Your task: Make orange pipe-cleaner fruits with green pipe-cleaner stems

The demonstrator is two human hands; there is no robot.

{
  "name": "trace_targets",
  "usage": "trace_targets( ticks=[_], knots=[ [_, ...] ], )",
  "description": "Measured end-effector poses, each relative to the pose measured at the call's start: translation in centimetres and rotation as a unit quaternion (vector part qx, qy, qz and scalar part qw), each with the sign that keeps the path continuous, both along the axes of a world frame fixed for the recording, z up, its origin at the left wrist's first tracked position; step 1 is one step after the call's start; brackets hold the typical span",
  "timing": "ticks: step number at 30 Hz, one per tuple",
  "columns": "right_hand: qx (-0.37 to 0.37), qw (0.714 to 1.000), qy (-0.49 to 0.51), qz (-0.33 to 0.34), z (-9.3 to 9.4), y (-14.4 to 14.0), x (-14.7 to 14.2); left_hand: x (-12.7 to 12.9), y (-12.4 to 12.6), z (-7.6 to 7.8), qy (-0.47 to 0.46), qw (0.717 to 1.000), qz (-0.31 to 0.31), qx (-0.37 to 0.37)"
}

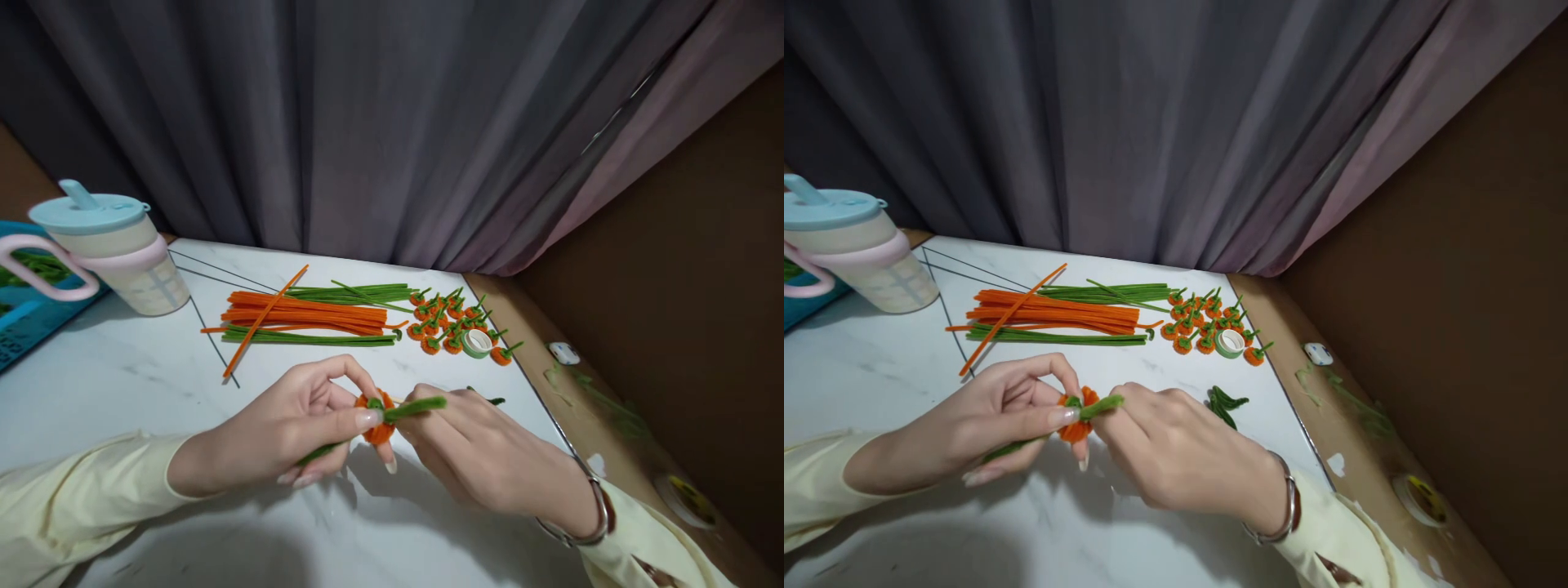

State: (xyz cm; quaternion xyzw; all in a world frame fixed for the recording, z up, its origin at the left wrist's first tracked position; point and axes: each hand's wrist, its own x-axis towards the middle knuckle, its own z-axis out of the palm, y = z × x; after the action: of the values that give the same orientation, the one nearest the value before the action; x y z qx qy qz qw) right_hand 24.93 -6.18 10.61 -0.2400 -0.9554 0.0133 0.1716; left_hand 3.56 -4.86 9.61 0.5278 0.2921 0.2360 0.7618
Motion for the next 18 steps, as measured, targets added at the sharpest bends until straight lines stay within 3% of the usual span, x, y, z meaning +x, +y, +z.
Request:
trace_targets(
  ticks=[3,5,6,8,10,11,12,14,18],
  knots=[
    [-0.193,0.979,0.065,0.012,0.7,0.0,0.0,0.0,-0.4,-0.2,-0.003,1.0,0.007,0.011],
    [-0.36,0.925,0.12,-0.001,1.1,0.1,-0.2,0.0,-0.7,-0.3,0.0,1.0,0.009,0.024],
    [-0.452,0.88,0.146,-0.018,1.2,0.1,-0.3,0.0,-0.9,-0.4,0.002,0.999,0.011,0.033],
    [-0.62,0.759,0.191,-0.053,1.3,0.3,-0.5,-0.1,-1.1,-0.5,0.008,0.998,0.017,0.051],
    [-0.722,0.652,0.219,-0.073,1.3,0.5,-0.6,-0.1,-1.3,-0.7,0.015,0.997,0.023,0.067],
    [-0.745,0.623,0.227,-0.08,1.4,0.7,-0.7,-0.1,-1.4,-0.7,0.019,0.997,0.026,0.076],
    [-0.753,0.611,0.23,-0.084,1.4,0.8,-0.7,0.0,-1.3,-0.7,0.026,0.996,0.03,0.085],
    [-0.737,0.631,0.223,-0.092,1.5,0.9,-0.7,0.1,-1.1,-0.6,0.039,0.994,0.028,0.102],
    [-0.605,0.766,0.191,-0.1,1.9,0.7,-0.5,-0.1,-0.4,0.0,0.083,0.988,-0.009,0.131]
  ],
)
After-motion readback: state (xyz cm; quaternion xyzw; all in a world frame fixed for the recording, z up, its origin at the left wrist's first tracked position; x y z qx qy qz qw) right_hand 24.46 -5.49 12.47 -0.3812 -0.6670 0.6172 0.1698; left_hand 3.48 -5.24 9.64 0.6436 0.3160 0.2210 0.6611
